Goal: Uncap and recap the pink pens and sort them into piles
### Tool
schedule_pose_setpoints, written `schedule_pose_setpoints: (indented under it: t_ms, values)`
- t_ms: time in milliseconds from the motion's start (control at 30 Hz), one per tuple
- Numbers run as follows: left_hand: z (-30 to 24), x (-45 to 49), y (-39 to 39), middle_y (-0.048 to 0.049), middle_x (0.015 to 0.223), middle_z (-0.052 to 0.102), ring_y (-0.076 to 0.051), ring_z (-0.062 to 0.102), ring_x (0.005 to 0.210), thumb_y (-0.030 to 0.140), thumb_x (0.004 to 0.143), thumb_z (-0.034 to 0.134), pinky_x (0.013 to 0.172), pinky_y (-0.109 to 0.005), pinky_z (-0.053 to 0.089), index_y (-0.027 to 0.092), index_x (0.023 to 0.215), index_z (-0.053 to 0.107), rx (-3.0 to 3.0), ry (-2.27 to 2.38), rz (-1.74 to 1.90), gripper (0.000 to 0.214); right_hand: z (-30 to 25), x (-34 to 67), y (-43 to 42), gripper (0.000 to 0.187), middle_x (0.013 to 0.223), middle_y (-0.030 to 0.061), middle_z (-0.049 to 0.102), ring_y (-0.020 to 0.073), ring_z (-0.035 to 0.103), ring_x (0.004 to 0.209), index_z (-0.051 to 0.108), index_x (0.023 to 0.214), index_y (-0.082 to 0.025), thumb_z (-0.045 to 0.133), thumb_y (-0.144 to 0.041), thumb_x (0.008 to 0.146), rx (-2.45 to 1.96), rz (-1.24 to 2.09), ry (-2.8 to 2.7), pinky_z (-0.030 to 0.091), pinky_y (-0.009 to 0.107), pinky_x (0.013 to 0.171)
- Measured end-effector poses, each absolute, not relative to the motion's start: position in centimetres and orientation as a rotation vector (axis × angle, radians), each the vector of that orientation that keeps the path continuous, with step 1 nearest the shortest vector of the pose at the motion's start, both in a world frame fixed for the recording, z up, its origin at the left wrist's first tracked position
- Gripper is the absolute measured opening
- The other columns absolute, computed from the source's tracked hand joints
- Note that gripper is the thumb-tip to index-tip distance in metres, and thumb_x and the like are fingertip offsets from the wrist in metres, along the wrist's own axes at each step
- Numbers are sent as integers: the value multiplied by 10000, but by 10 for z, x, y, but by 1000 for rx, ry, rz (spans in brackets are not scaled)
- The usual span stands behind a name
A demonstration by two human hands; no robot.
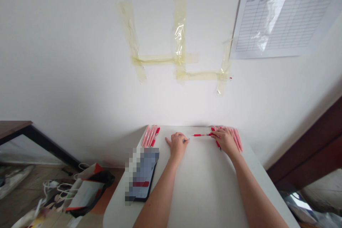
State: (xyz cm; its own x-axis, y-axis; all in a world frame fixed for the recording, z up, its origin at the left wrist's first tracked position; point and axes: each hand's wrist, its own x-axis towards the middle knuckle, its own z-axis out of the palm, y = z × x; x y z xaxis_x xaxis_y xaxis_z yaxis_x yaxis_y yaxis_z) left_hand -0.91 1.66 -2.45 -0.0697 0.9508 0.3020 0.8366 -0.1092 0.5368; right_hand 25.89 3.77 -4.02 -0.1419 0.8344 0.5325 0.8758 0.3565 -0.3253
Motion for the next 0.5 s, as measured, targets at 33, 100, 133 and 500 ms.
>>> schedule_pose_setpoints:
  t_ms: [33,100,133,500]
  values:
    - [-24,-9,16,1,1101,653,-240,522,1154,282,787,721,1113,-723,94,257,748,704,2007,1965,926,49,-40,259,38,387,961,48,714,269,556,937,753,1001,-320,444,-542,931,-1484,-80,-1977,369,466,913]
    - [-24,-9,16,0,1110,651,-239,518,1163,287,785,722,1118,-715,90,260,757,702,2003,1967,917,44,-40,259,38,379,958,44,715,270,559,935,752,998,-324,447,-538,932,-1488,-86,-1976,370,462,905]
    - [-24,-9,16,-1,1116,649,-239,515,1167,291,784,722,1120,-712,87,262,760,703,2000,1967,912,42,-39,259,38,377,957,44,716,270,560,935,752,996,-325,447,-537,931,-1488,-93,-1975,371,459,901]
    - [-16,-16,11,-50,1148,628,-278,483,1196,375,746,748,1113,-713,136,262,965,679,2005,2085,833,257,-36,259,36,372,970,41,720,265,573,942,751,998,-317,453,-531,931,-1500,-79,-1982,375,452,900]
